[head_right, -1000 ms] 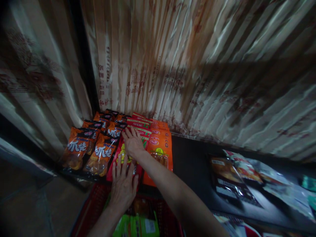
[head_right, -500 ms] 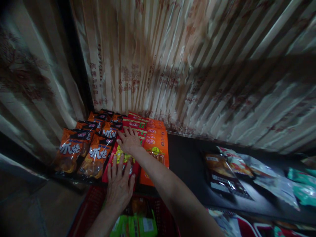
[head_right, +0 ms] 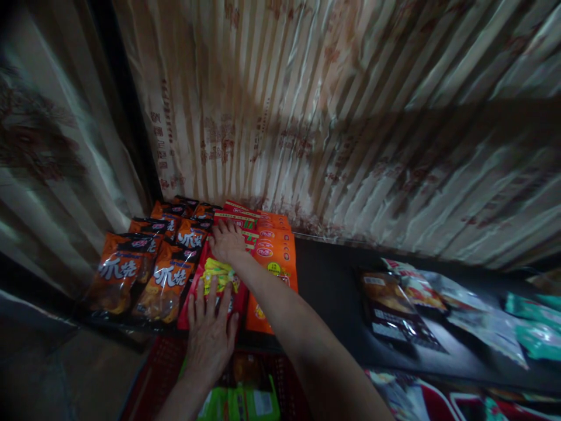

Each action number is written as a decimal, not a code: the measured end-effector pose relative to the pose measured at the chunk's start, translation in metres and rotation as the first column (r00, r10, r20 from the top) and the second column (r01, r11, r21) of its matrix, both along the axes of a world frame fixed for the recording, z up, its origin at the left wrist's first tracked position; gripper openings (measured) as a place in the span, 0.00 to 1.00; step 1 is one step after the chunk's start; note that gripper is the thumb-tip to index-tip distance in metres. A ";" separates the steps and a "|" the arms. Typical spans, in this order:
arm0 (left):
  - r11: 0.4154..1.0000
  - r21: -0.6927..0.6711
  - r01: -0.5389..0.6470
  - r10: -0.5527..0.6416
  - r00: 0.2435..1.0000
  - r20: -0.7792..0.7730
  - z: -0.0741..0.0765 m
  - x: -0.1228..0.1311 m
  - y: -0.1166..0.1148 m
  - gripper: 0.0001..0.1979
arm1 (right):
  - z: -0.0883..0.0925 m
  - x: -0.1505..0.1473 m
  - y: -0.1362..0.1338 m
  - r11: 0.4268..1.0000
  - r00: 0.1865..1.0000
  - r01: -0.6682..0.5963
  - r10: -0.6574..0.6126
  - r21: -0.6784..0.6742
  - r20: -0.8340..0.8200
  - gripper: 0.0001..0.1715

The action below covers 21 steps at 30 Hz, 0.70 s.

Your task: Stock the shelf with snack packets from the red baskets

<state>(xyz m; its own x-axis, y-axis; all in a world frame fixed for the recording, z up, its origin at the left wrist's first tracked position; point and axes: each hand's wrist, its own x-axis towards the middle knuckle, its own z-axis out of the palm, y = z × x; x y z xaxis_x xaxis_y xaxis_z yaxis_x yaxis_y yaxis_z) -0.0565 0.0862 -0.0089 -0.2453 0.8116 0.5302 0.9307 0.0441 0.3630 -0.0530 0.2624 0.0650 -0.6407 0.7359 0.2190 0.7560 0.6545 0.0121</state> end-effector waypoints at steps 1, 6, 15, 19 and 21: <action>1.000 0.002 -0.003 0.003 1.000 -0.002 -0.002 0.000 0.001 0.27 | 0.001 0.000 0.004 1.000 1.000 -0.018 0.018 0.014 0.003 0.26; 1.000 0.002 -0.010 0.010 1.000 -0.009 -0.006 0.000 0.004 0.26 | 0.007 -0.002 0.025 0.984 0.987 -0.151 0.145 0.093 0.074 0.21; 1.000 -0.008 -0.004 0.004 1.000 -0.001 -0.007 0.001 0.003 0.29 | 0.010 0.003 0.033 0.976 0.977 -0.191 0.180 0.100 0.112 0.22; 1.000 -0.018 -0.015 0.015 1.000 -0.008 -0.007 0.001 0.005 0.28 | 0.006 0.001 0.035 0.985 0.984 -0.156 0.148 0.079 0.094 0.25; 0.999 -0.032 -0.024 0.023 1.000 -0.011 -0.006 0.002 0.005 0.28 | 0.003 0.000 0.036 0.987 0.987 -0.144 0.139 0.064 0.085 0.26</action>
<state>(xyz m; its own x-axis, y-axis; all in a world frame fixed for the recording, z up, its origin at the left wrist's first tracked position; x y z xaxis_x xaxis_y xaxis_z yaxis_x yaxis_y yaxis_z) -0.0543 0.0916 -0.0152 -0.2590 0.8221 0.5070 0.9332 0.0775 0.3510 -0.0527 0.2984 0.0684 -0.7548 0.6214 0.2103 0.6506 0.7502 0.1185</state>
